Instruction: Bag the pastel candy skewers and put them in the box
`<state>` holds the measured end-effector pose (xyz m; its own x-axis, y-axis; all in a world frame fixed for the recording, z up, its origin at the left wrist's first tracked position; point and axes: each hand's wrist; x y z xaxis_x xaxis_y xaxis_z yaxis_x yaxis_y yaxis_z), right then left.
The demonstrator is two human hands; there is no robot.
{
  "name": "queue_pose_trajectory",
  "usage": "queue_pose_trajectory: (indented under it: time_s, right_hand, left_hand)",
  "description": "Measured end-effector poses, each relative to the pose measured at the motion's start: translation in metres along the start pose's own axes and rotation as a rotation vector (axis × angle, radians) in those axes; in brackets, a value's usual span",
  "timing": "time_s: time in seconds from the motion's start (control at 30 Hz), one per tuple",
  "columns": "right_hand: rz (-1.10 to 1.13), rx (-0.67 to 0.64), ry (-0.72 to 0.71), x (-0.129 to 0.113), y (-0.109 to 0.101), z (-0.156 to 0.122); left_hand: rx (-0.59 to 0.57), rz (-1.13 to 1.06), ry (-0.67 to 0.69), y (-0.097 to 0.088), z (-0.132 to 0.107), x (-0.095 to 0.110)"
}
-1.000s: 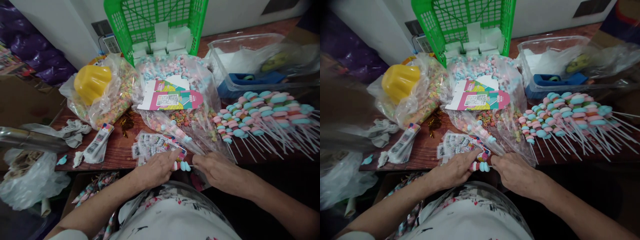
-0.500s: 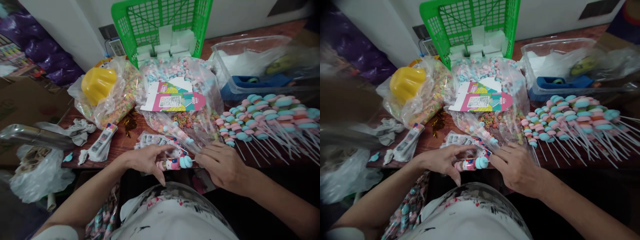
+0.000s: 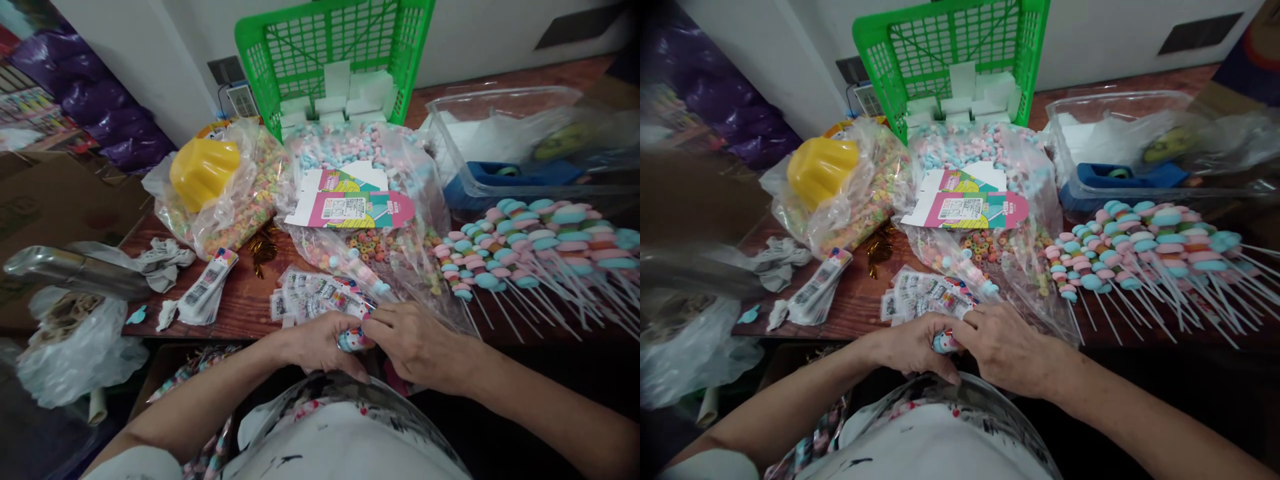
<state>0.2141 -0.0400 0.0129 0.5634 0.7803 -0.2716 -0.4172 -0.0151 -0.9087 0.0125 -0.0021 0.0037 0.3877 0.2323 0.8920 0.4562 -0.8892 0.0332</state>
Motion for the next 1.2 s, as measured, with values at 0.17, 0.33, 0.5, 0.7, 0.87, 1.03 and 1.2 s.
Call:
queue_pose_trajectory:
  time_s: [0.17, 0.33, 0.5, 0.7, 0.87, 1.03, 1.2]
  right_hand:
    - [0.025, 0.200, 0.148, 0.016, -0.005, 0.009]
    - [0.128, 0.113, 0.127, 0.023, -0.013, 0.006]
    - [0.109, 0.161, 0.102, 0.007, -0.002, 0.016]
    - [0.760, 0.599, 0.576, -0.015, 0.022, 0.032]
    - [0.676, 0.659, 0.473, -0.028, 0.039, 0.041]
    - [0.507, 0.717, 0.349, -0.030, 0.044, 0.042]
    - [0.686, 0.768, 0.406, -0.035, 0.048, 0.045]
  left_hand:
    - [0.128, -0.107, -0.030, 0.001, -0.012, 0.011]
    - [0.371, 0.142, 0.300, 0.007, -0.011, 0.007]
    - [0.493, 0.016, 0.364, 0.020, 0.001, -0.009]
    - [0.811, -0.380, 0.240, 0.019, -0.002, -0.009]
    - [0.796, -0.334, 0.320, 0.020, -0.007, -0.014]
    - [0.543, -0.614, 0.327, 0.020, -0.017, -0.024]
    - [0.320, -0.728, 0.283, 0.011, -0.026, -0.022]
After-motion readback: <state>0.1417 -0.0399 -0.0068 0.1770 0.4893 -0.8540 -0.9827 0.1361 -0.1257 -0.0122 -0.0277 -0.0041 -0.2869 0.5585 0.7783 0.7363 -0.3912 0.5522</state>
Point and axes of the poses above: each hand's wrist, its own z-axis towards the middle knuckle, its own y-axis out of the palm, x = y × z
